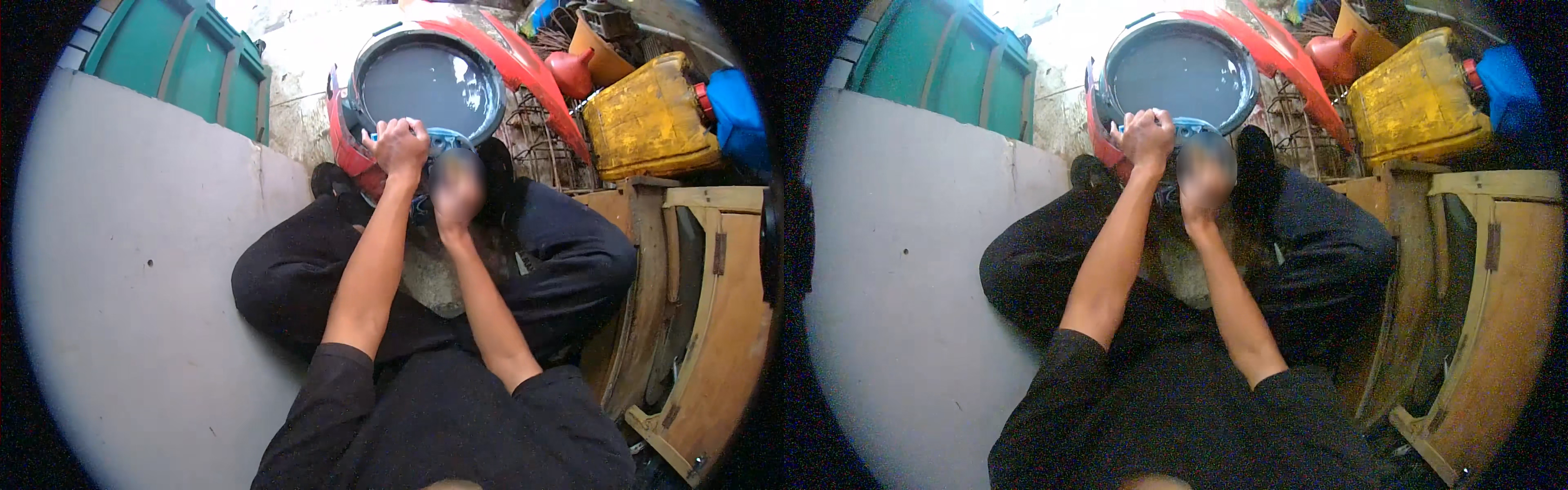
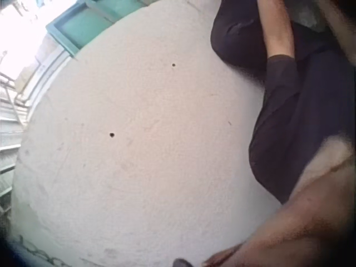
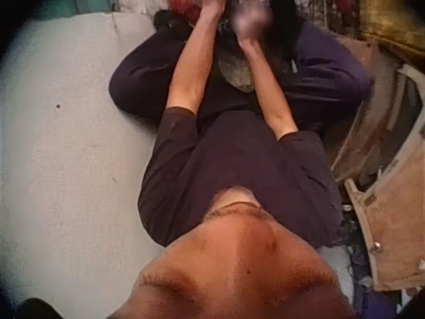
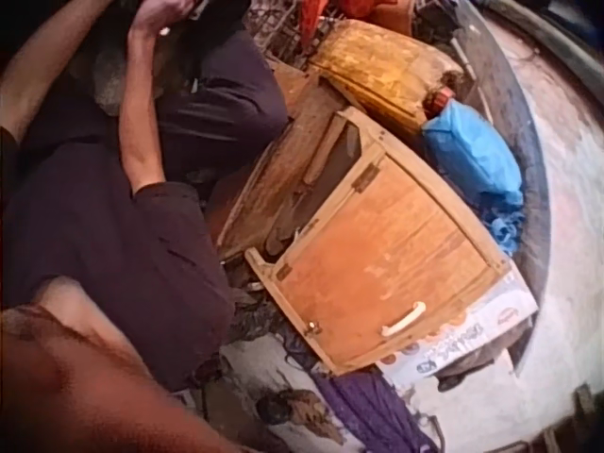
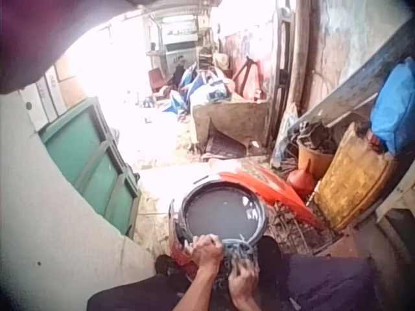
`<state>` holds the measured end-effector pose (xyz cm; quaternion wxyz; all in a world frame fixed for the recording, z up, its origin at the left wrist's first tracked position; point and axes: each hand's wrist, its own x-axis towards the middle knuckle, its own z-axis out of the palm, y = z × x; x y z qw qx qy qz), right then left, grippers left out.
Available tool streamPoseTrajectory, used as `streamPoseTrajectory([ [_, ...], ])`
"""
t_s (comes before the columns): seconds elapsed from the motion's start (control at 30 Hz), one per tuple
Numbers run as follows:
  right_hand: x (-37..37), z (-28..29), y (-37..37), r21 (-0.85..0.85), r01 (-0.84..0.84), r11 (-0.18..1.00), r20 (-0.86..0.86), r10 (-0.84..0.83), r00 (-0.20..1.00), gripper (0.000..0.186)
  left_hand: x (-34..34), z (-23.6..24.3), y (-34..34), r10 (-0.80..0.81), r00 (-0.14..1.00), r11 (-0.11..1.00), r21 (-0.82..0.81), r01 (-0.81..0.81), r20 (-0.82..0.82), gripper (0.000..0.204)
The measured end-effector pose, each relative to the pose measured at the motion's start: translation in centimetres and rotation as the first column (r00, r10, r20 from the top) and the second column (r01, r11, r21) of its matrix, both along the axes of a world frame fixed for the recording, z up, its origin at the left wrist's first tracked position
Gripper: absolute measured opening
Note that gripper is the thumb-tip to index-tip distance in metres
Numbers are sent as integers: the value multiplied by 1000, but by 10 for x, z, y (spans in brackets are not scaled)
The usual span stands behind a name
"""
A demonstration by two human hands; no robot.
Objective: The person sands the surface of a red motorcycle fairing using a piece of sandpaper while it is held over a bucket of water.
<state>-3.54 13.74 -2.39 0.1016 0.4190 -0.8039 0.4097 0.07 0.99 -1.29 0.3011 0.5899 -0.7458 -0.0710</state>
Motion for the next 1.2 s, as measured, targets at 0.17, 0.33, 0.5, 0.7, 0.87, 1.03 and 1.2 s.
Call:
streamPoseTrajectory([
  [0.17,-21,9,-18,41,57,998,-5,-57,998,24,-5,1,4,-25,1000,1000,10,25,-12,31],
  [0.33,-2,-3,1,24,-8,1000,-19,8,1000,24,0,-2,2,-8,1000,1000,25,9,-21,32],
  [0.5,-21,15,-24,41,38,998,-29,-37,999,24,-7,-1,0,-34,999,999,-11,34,11,31],
  [0.7,-1,-6,2,21,5,1000,-27,-5,1000,28,-3,2,-1,-8,1000,1000,14,8,-14,32],
  [0.87,-20,2,-15,68,35,997,-37,-32,999,31,-7,-1,4,-18,1000,999,31,17,18,33],
  [1.03,-5,2,-7,39,25,999,-55,-22,998,28,0,-1,2,-23,999,998,52,22,23,33],
  [1.2,-23,19,-26,102,25,994,-23,-22,999,22,-4,-6,4,-20,998,1000,25,18,52,32],
])
